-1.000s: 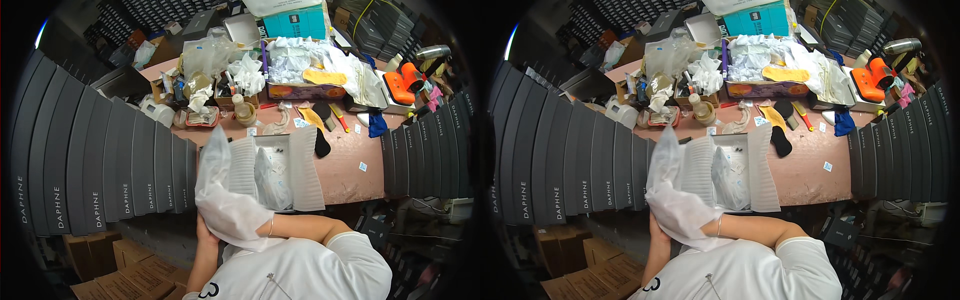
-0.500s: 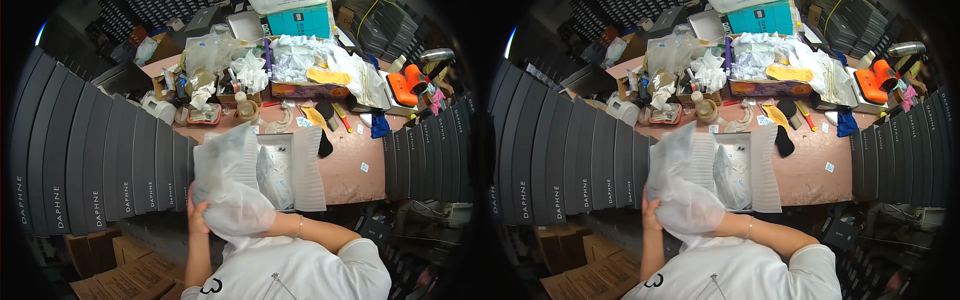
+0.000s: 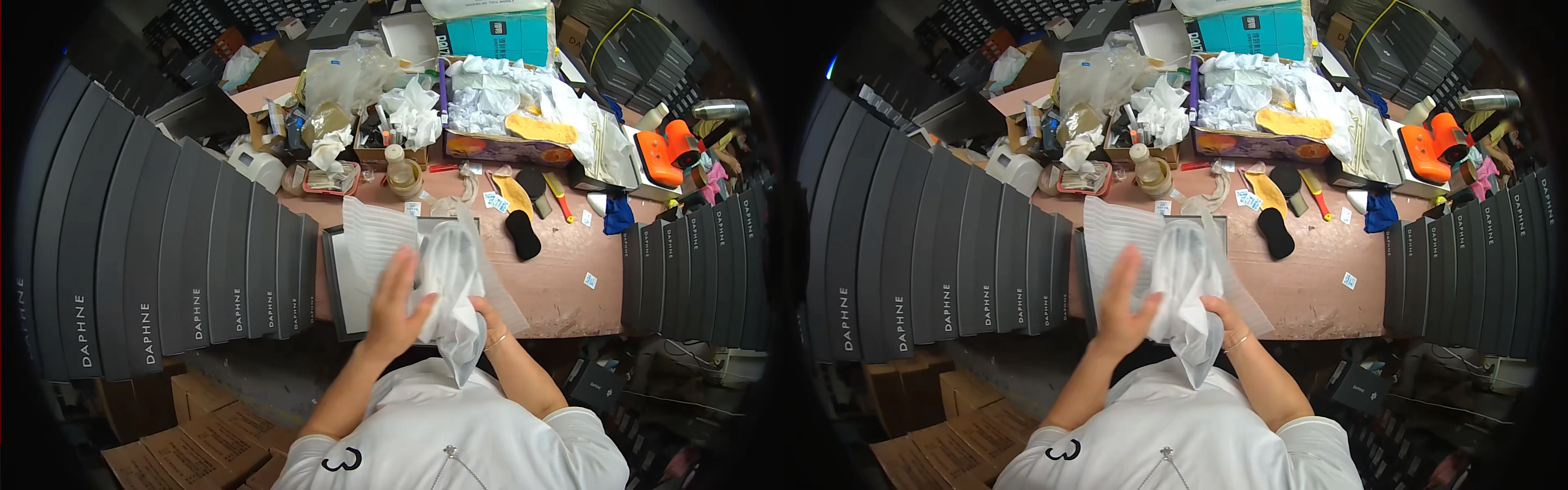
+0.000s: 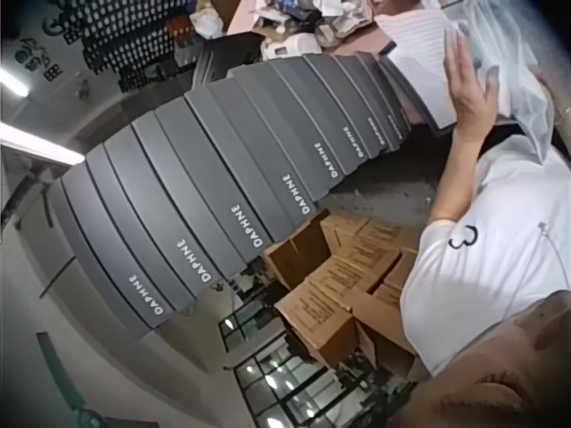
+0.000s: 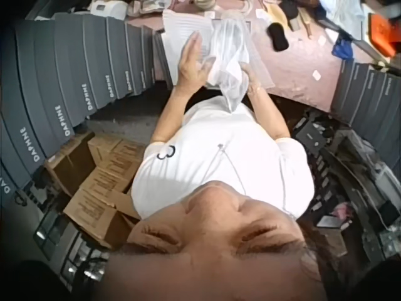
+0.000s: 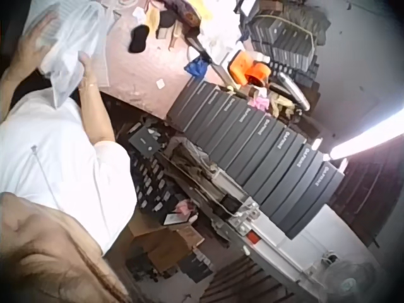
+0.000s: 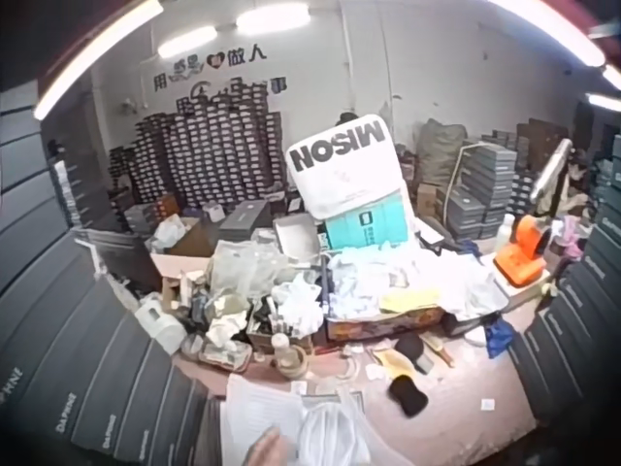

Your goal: Inspecting, cleaning, and packing high-heeled shoes into boxes for shipment.

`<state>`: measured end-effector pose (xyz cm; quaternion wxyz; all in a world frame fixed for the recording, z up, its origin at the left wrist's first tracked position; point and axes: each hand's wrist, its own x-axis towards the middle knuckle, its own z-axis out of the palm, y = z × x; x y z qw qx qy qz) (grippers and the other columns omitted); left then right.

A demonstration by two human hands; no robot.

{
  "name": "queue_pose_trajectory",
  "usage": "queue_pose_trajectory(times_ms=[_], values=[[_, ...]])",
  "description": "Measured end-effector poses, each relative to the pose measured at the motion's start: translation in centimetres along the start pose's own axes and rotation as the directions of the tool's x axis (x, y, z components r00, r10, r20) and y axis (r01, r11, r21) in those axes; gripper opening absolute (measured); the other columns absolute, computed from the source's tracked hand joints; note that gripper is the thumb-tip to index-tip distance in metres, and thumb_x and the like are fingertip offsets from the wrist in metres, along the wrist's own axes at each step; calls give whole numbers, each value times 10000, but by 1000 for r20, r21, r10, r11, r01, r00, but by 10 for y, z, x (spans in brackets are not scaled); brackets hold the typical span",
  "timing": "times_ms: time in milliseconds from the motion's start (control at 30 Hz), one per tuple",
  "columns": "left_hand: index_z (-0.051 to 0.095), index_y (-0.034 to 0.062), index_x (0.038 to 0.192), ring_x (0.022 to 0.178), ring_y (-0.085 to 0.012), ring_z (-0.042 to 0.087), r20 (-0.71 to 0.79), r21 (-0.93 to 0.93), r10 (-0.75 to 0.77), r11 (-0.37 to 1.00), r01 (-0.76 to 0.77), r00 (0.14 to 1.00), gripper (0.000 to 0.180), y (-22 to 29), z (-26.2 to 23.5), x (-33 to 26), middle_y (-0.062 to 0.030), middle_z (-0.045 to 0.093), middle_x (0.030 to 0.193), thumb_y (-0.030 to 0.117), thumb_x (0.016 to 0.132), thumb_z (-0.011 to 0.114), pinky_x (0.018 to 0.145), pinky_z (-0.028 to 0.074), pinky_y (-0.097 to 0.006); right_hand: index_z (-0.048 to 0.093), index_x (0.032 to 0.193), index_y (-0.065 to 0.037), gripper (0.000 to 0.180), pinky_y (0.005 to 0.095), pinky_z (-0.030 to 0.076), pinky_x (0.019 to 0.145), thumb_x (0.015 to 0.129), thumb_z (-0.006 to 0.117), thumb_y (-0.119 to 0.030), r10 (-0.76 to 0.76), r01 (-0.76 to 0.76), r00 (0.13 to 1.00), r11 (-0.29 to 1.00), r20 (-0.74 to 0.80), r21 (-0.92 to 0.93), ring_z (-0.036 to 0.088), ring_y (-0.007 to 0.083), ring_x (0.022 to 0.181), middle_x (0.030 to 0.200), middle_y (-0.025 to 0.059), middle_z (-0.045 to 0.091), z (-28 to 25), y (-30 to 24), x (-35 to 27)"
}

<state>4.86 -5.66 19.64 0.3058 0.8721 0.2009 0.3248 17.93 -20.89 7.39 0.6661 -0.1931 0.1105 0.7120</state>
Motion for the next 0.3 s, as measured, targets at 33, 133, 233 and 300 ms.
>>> queue_pose_trajectory(times_ms=[33,133,233,300], values=[[445,-36,1327,1201,-266,504,-81,96,89,992,-81,993,471,-11,-28,-2,-177,492,1319,69,882,560,983,429,-369,496,1248,27,513,401,551,850,819,655,-204,-112,107,992,991,-59,-86,650,286,979,1106,170,636,-3,-12,-12],[567,-62,1134,1027,-303,592,-95,118,-296,945,306,951,261,-81,-86,-27,-201,572,1171,35,895,531,891,482,-375,497,1248,24,591,449,539,867,767,671,-273,-271,198,927,940,-259,-278,647,324,971,1117,192,633,-45,-45,-35],[564,-55,1162,1122,-409,531,348,220,-362,928,300,865,357,-119,-49,-70,-236,564,1200,29,817,594,982,418,-438,461,1276,30,633,456,536,872,765,667,-282,-408,329,870,899,-278,-288,637,329,994,1141,199,617,-67,-66,-55],[486,-42,1268,1260,-402,408,420,167,-207,975,149,884,478,-115,-14,-80,-246,472,1319,27,810,605,1076,325,-425,443,1295,19,661,462,534,875,762,670,-298,-447,371,856,881,-259,-292,628,333,1014,1159,193,607,-47,-74,-70]])
